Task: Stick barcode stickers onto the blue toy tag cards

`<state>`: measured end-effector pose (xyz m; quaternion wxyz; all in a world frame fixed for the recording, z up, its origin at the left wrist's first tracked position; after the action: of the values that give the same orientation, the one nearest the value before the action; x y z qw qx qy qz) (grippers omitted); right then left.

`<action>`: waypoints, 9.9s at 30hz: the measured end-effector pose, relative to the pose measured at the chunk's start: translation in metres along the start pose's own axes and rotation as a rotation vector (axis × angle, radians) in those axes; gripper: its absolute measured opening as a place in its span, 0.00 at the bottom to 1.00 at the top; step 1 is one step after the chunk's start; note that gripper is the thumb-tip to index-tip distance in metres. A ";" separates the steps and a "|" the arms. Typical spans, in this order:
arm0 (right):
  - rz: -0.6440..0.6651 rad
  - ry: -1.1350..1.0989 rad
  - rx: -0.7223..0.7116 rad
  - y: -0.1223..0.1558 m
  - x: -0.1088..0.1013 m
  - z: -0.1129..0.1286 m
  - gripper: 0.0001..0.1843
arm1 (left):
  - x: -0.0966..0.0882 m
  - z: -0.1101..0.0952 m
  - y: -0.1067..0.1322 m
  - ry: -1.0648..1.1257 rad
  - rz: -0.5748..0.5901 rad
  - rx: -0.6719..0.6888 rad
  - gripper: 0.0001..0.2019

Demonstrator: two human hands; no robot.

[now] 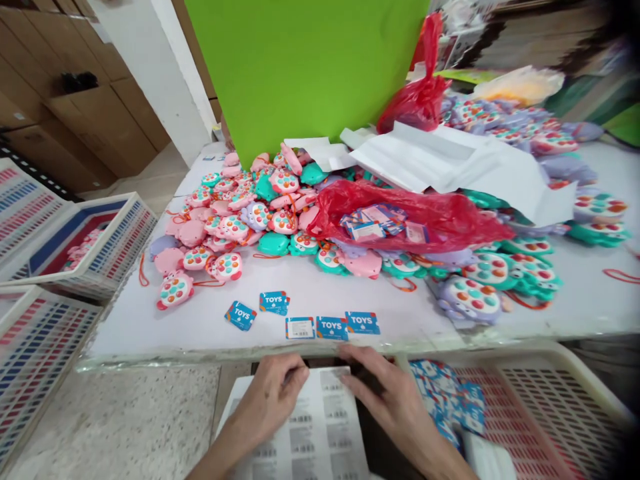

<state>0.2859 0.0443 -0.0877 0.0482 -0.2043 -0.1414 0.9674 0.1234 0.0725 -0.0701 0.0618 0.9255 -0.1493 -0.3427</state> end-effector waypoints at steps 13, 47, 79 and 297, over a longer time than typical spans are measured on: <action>0.040 0.051 -0.127 -0.003 0.003 0.006 0.13 | 0.003 0.002 0.005 0.139 -0.005 -0.113 0.16; 0.131 -0.231 0.407 -0.002 0.003 -0.013 0.11 | 0.012 0.011 0.009 0.316 0.067 -0.157 0.14; -0.041 0.248 -0.370 0.007 -0.011 0.020 0.12 | 0.017 0.008 0.006 0.140 0.008 -0.097 0.18; 0.154 0.707 -0.265 -0.058 0.013 -0.037 0.18 | 0.075 0.007 0.002 -0.476 -0.475 0.695 0.11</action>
<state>0.2917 0.1113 -0.1082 -0.0058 -0.5396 -0.2240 0.8116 0.1728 0.0464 -0.1211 -0.3667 0.7957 -0.0496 -0.4796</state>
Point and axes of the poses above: each hand's wrist, its own y-axis away from the middle knuckle, its own x-axis out of the palm, z = x × y, the point moved 6 cm from there along -y, towards the middle knuckle, and after that the axes turned 11 degrees about -z, right-handed, at the moved point
